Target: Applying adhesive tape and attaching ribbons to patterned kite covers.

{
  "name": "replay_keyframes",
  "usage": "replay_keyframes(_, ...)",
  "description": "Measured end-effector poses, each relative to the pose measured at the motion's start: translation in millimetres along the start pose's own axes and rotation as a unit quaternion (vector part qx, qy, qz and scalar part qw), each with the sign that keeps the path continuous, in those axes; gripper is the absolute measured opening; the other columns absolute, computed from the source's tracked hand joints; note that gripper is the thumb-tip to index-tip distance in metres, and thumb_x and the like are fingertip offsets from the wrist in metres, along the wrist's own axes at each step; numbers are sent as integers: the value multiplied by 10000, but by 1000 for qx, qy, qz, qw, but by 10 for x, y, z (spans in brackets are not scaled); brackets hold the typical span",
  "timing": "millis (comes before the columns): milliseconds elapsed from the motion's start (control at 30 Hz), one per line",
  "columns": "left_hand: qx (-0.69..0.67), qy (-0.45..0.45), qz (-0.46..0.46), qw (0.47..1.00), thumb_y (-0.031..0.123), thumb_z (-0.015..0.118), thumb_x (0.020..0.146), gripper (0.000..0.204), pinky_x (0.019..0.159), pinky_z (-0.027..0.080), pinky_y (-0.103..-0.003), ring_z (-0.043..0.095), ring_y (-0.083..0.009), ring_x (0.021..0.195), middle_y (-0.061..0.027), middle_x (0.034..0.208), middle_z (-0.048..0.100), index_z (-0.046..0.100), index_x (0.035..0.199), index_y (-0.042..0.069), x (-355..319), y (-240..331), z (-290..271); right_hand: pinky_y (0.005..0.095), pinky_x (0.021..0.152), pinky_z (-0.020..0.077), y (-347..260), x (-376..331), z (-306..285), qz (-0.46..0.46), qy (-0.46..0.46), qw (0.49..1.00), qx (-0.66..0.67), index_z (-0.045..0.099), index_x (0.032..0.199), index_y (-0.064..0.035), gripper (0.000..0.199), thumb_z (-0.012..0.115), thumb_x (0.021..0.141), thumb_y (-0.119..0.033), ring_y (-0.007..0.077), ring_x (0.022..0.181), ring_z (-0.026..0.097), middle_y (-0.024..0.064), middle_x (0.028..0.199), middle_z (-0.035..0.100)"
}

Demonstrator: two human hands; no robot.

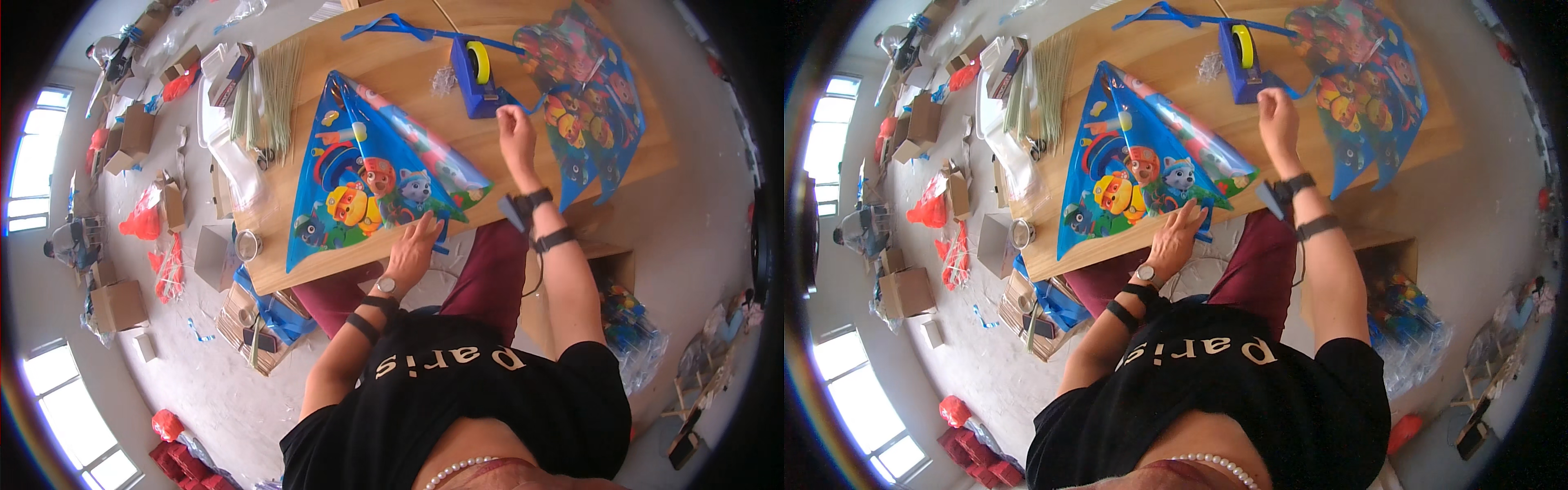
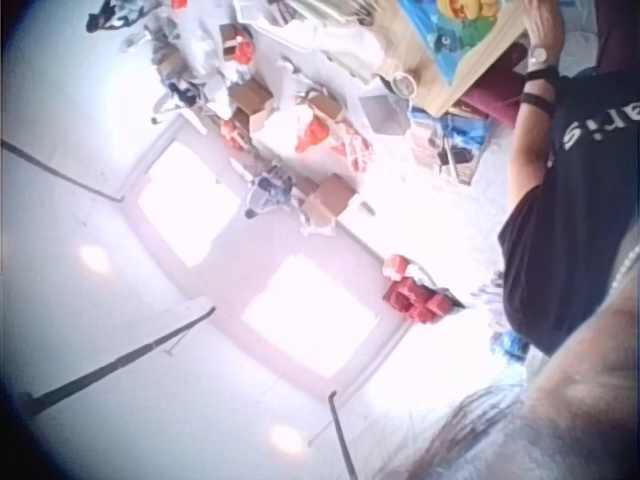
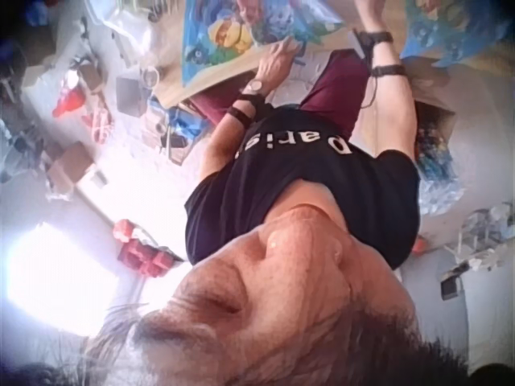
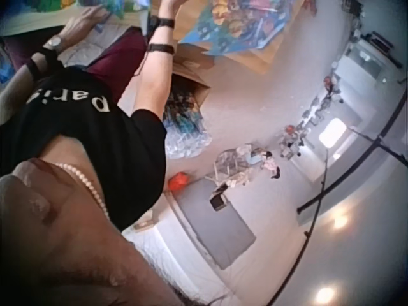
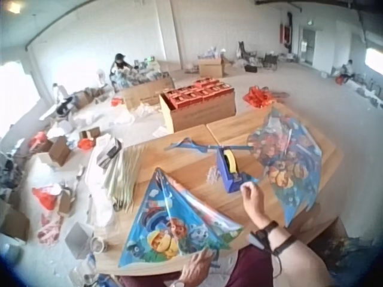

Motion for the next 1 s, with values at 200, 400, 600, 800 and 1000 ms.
replay_keyframes(200, -11, 28, 14, 999, -5, 599, 820, 630, 848, 565, -443, 586, -352, 1137, -131, 1508, 453, 548, 1432, 137, 10, 0, 49, 354, 756, 545, 538, 716, 138, 136, -114, 983, 35, 703, 1053, -20, 200, 669, 975, -201, 205, 855, 700, 85, 940, 740)
replay_keyframes(400, -20, 36, 7, 999, -6, 601, 820, 625, 838, 571, -440, 589, -350, 1131, -133, 1501, 460, 554, 1424, 146, 4, -37, 41, 292, 663, 534, 607, 913, 260, 200, -206, 955, 77, 701, 1021, 6, 226, 693, 966, -213, 122, 739, 640, 41, 885, 707)
replay_keyframes(600, -27, 46, 17, 998, 5, 601, 825, 613, 818, 580, -443, 592, -343, 1124, -128, 1504, 454, 555, 1419, 148, 11, -28, 41, 276, 631, 499, 654, 1011, 188, 287, -252, 911, 156, 709, 972, -29, 174, 707, 951, -202, 106, 690, 575, 0, 847, 674)
replay_keyframes(800, -25, 44, 2, 999, 5, 601, 822, 626, 821, 581, -444, 587, -344, 1139, -128, 1507, 449, 544, 1429, 145, -67, -100, 43, 259, 805, 493, 355, 764, 143, 316, -224, 857, 341, 696, 981, -84, 165, 750, 919, -226, 98, 854, 579, -9, 933, 645)
replay_keyframes(1000, -47, 5, -17, 999, -20, 612, 793, 684, 897, 564, -458, 529, -371, 1262, -127, 1530, 422, 541, 1450, 157, -43, -73, 53, 277, 873, 512, 552, 720, 99, 283, -228, 860, 358, 679, 970, -50, 126, 725, 915, -154, 139, 919, 612, 28, 983, 656)
Point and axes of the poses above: each hand's wrist, its own x-axis towards the middle knuckle, its own z-axis out of the palm, y = z × x, the point moved 3 cm from there along x, towards the middle knuckle
